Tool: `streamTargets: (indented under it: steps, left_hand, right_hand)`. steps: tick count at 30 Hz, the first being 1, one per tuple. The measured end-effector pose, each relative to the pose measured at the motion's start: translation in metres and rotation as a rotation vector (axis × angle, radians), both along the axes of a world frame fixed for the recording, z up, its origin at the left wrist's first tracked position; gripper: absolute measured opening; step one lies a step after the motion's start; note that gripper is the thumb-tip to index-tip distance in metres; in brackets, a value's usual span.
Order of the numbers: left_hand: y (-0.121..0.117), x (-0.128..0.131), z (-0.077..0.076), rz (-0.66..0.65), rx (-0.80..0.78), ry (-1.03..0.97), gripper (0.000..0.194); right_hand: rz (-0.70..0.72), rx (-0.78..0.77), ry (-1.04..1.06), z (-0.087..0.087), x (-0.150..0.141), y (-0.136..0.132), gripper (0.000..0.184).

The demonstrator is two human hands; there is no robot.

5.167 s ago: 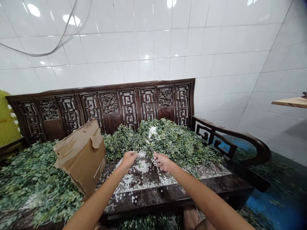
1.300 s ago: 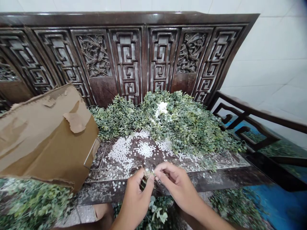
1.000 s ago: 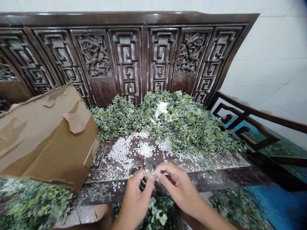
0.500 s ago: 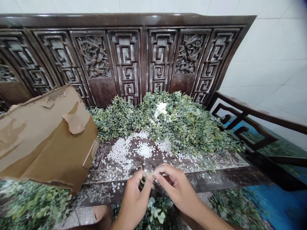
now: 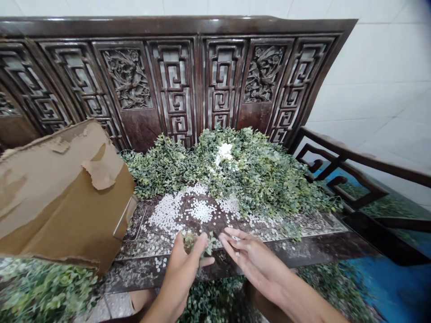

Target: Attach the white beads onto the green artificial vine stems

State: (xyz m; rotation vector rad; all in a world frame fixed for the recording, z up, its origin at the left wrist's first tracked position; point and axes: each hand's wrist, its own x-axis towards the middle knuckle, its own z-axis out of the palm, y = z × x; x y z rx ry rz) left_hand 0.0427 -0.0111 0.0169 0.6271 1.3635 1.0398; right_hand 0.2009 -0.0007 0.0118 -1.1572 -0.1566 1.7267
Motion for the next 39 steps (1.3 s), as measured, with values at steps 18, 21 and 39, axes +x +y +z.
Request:
streamTargets:
  steps: [18,21,39]
  left_hand:
    - [0.003,-0.006,0.004,-0.176,0.106,0.067,0.029]
    - [0.003,-0.006,0.004,-0.189,0.153,0.107,0.026]
    - [-0.003,-0.011,0.009,-0.264,0.177,0.223,0.022]
  right_hand:
    - [-0.063,0.042,0.081,0.006,-0.001,0.002,0.02]
    - [-0.048,0.036,0.033,0.001,-0.002,0.002,0.001]
    - [0.441,0.419,-0.48,0.017,0.001,0.004,0.028]
